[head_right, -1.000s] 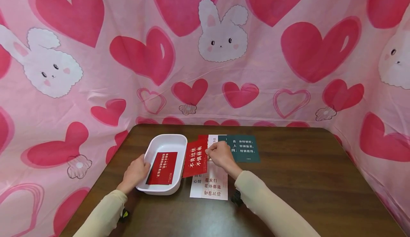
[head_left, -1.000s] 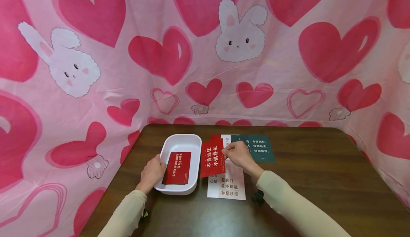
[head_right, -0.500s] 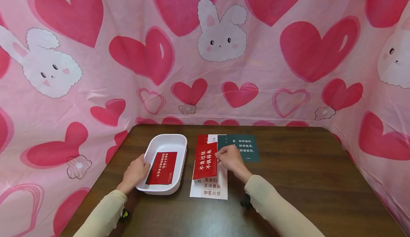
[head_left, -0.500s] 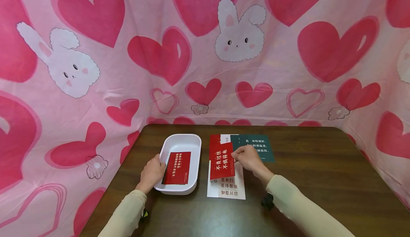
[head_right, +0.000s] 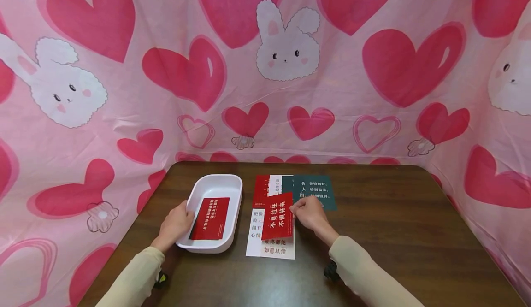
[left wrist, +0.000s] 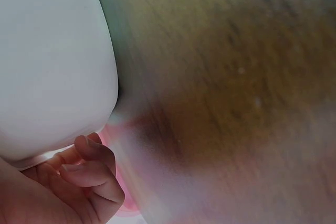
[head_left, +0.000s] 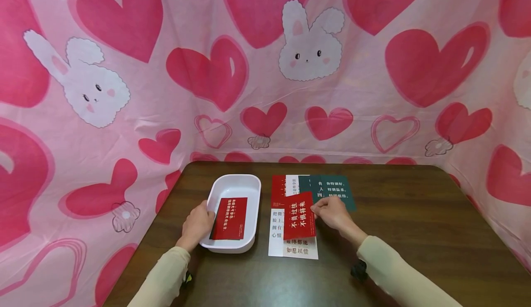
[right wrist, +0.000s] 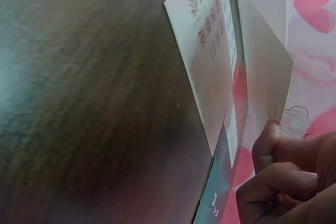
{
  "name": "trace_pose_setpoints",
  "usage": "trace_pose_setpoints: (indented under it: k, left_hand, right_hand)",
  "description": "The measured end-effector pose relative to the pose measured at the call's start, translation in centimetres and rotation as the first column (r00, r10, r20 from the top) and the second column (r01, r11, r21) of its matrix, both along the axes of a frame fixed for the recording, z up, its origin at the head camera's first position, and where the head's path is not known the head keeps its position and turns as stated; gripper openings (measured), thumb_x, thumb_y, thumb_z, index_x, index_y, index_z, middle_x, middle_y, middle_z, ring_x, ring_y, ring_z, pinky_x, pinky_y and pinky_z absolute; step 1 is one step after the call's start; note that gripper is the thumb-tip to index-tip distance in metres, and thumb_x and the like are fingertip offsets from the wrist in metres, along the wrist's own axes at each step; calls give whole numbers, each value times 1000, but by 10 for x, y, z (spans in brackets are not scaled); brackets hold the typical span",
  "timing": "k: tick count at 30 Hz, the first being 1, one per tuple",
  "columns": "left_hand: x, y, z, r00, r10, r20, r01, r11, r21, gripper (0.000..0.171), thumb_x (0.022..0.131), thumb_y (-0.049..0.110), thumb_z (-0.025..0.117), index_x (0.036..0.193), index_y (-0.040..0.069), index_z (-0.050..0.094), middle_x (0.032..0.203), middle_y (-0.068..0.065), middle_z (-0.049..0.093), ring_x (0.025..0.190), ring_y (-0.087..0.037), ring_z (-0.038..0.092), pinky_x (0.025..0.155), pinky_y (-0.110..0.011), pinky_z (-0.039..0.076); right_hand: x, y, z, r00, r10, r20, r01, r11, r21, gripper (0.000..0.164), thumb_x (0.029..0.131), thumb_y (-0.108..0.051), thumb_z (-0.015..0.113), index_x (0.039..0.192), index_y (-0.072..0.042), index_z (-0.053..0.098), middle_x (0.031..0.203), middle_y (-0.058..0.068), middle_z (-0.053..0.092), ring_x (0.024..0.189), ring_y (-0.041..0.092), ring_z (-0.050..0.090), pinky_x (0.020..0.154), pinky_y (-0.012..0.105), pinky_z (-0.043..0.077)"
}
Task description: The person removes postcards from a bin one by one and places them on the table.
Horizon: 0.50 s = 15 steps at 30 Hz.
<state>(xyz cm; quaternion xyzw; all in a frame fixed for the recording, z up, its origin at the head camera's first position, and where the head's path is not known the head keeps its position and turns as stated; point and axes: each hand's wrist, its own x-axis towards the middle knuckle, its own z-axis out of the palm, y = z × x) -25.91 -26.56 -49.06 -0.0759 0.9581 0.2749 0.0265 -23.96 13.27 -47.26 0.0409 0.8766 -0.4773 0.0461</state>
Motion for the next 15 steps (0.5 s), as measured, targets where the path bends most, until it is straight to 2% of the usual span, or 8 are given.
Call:
trace_pose_setpoints:
  k: [7, 15]
  left_hand:
    - [0, 0, 0, 1000, -3, -6, 3, 1000, -2, 52, 101, 15, 64, 143, -10, 47, 125, -28, 63, 104, -40, 66, 88, -62, 57]
    - [1, 1, 1, 1000, 1, 10, -1, 1000, 21, 54, 101, 15, 66, 144, -10, 45, 126, -27, 62, 105, -38, 66, 88, -60, 58]
  right_hand:
    - [7, 6, -4, 1000, -6, 14, 6, 1000, -7, 17, 99, -13, 71, 103, 2, 79, 97, 8, 75, 93, 27, 62, 76, 41, 53]
    - [16, 12, -6, 999, -4, 34, 4, 1000, 5, 17, 100, -12, 69, 103, 2, 78, 92, 6, 74, 90, 26, 60, 77, 41, 51]
